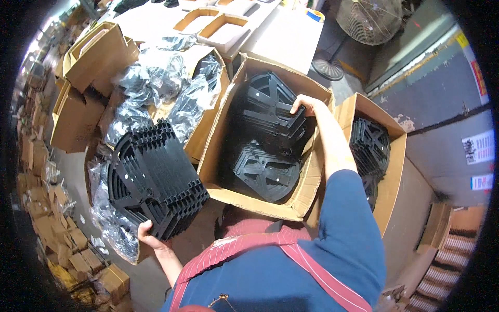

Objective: The person picks up black plastic frames, peels white stickers from a sheet, applies the stickers to the frames, stacks the frames on a workbench, and places the stacks into cardboard boxes.

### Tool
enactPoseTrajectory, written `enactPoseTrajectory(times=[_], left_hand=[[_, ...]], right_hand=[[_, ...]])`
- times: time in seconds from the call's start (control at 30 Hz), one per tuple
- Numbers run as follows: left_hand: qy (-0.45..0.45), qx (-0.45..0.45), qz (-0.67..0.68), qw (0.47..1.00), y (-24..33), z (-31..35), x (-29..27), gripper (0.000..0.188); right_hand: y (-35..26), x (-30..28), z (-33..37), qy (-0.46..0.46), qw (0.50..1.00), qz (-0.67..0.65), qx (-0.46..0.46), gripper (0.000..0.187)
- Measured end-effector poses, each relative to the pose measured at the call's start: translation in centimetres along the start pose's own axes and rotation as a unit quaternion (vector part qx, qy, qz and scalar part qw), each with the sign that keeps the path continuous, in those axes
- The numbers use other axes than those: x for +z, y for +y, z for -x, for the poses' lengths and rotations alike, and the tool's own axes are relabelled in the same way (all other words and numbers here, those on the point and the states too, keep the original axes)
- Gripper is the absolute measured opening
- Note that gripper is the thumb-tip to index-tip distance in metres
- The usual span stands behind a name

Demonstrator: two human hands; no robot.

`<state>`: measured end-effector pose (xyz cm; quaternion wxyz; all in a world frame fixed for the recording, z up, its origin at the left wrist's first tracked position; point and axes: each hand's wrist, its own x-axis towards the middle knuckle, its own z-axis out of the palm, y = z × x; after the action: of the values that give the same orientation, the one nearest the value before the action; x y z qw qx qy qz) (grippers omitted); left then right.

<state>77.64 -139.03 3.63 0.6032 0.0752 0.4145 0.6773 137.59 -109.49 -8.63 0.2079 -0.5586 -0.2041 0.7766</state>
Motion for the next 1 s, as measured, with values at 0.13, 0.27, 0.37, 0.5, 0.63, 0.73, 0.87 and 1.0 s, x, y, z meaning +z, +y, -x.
enactPoseTrajectory(times=[0.13, 0.27, 0.37, 0.5, 0.63, 0.73, 0.87, 1.0], left_hand=[[0.022, 0.032, -0.003, 0.999, 0.2, 2.6, 1.3, 0.072], [0.056, 0.051, 0.014, 0.997, 0.2, 4.3, 1.1, 0.072], [0.051, 0.037, -0.010, 0.998, 1.1, 5.0, 0.9, 0.069], [0.027, 0.035, -0.029, 0.999, 0.0, 4.6, 2.9, 0.068], [0.003, 0.018, -0.062, 0.998, -1.6, 3.6, 8.4, 0.050], [0.015, -0.023, -0.121, 0.992, -3.1, 2.4, 9.5, 0.022], [-0.056, -0.103, -0.114, 0.987, -4.9, 1.4, 9.8, 0.016], [-0.136, -0.244, -0.149, 0.948, -6.9, 1.4, 12.5, 0.015]], right_hand=[[-1.0, -2.6, -3.8, 0.062, 0.996, 0.027, 0.061, 0.050], [-1.0, -5.2, -6.1, 0.068, 0.993, 0.040, 0.083, 0.033], [-1.0, -4.8, -6.3, 0.055, 0.992, 0.055, 0.102, 0.028], [-2.3, -3.3, -4.2, 0.116, 0.969, 0.206, 0.066, 0.050], [-4.8, 0.7, 0.8, 0.196, 0.752, 0.626, 0.064, 0.041], [-1.8, 1.2, 0.9, 0.341, 0.594, 0.709, -0.168, 0.050], [3.7, 13.8, 10.8, 0.041, 0.881, 0.311, -0.354, 0.082], [9.2, 18.5, 17.1, -0.018, 0.923, 0.224, -0.313, 0.122]])
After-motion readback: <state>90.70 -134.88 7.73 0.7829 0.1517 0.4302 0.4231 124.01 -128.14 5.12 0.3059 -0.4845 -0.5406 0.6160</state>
